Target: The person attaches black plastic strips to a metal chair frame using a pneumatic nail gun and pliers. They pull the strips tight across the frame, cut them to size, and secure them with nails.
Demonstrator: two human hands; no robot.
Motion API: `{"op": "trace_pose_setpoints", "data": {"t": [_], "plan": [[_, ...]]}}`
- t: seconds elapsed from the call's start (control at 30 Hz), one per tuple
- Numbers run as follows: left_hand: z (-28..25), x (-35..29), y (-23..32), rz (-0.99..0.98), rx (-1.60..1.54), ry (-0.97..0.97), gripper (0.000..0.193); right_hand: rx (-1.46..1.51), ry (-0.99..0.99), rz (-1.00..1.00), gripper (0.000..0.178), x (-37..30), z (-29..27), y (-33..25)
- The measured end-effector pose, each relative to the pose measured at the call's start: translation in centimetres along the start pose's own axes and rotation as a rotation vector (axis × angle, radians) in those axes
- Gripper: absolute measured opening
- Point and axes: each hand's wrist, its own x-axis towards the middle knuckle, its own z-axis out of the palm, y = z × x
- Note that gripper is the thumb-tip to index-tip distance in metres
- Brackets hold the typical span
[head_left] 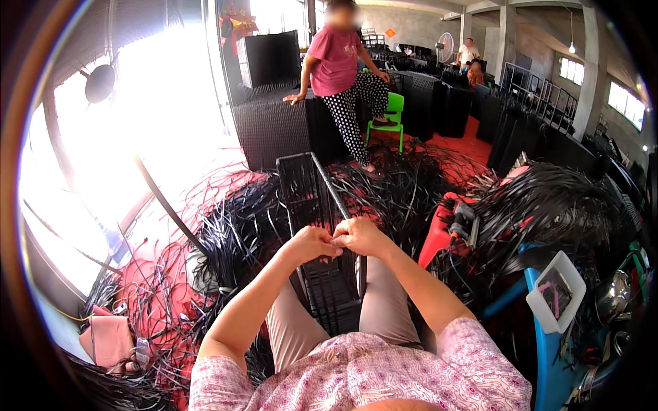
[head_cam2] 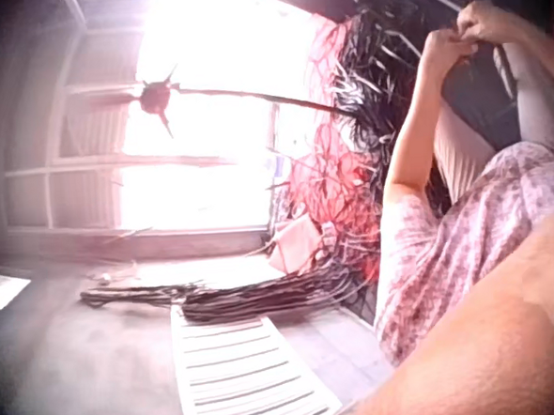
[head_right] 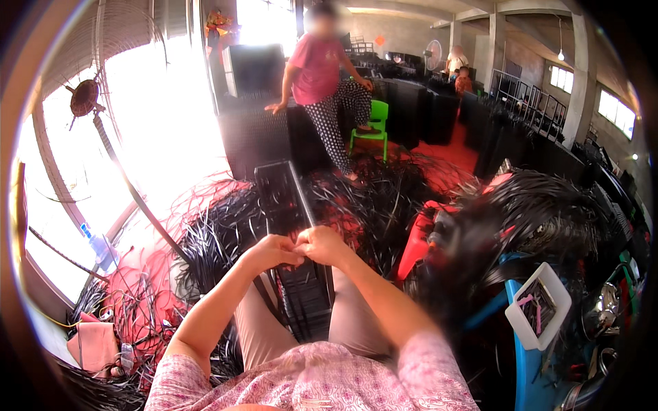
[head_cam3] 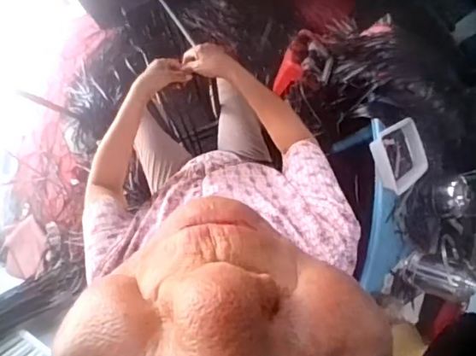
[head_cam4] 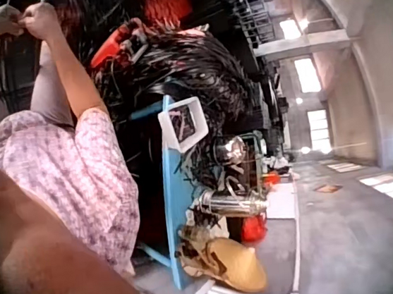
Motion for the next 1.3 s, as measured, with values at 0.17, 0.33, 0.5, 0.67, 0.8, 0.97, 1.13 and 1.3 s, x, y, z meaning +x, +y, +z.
{"op": "trace_pose_setpoints", "data": {"t": [0.17,0.33,0.5,0.67,0.8,0.97,1.13,1.3], "plan": [[-0.2,0.4,-0.3,-0.087,-0.129,-0.071,0.02,0.184,0.094,0.041,0.022,-1.0,0.3,-0.3],[-0.8,0.4,-0.8,-0.139,-0.185,-0.104,0.021,0.13,0.129,0.033,0.02,-1.1,0.3,-1.5],[0.9,-1.2,1.4,0.05,0.193,0.216,0.021,0.089,0.168,0.048,0.02,-1.3,0.1,-1.2],[3.6,-3.7,1.1,0.582,0.658,0.579,0.029,0.075,-0.029,0.124,0.022,0.2,-0.6,0.2],[3.9,-3.8,0.9,0.86,0.769,0.589,0.022,-0.073,-0.153,0.156,0.022,1.6,-1.1,0.1],[3.8,-3.6,0.1,0.916,0.766,0.588,0.021,-0.079,-0.18,0.144,0.022,1.5,-1.1,-0.2],[4.0,-3.2,0.5,0.913,0.765,0.587,0.02,-0.101,-0.111,0.074,0.024,1.5,-0.2,1.4],[4.1,-3.9,1.2,0.811,0.78,0.57,0.02,-0.091,-0.045,0.071,0.021,0.9,0.2,0.3]]}}
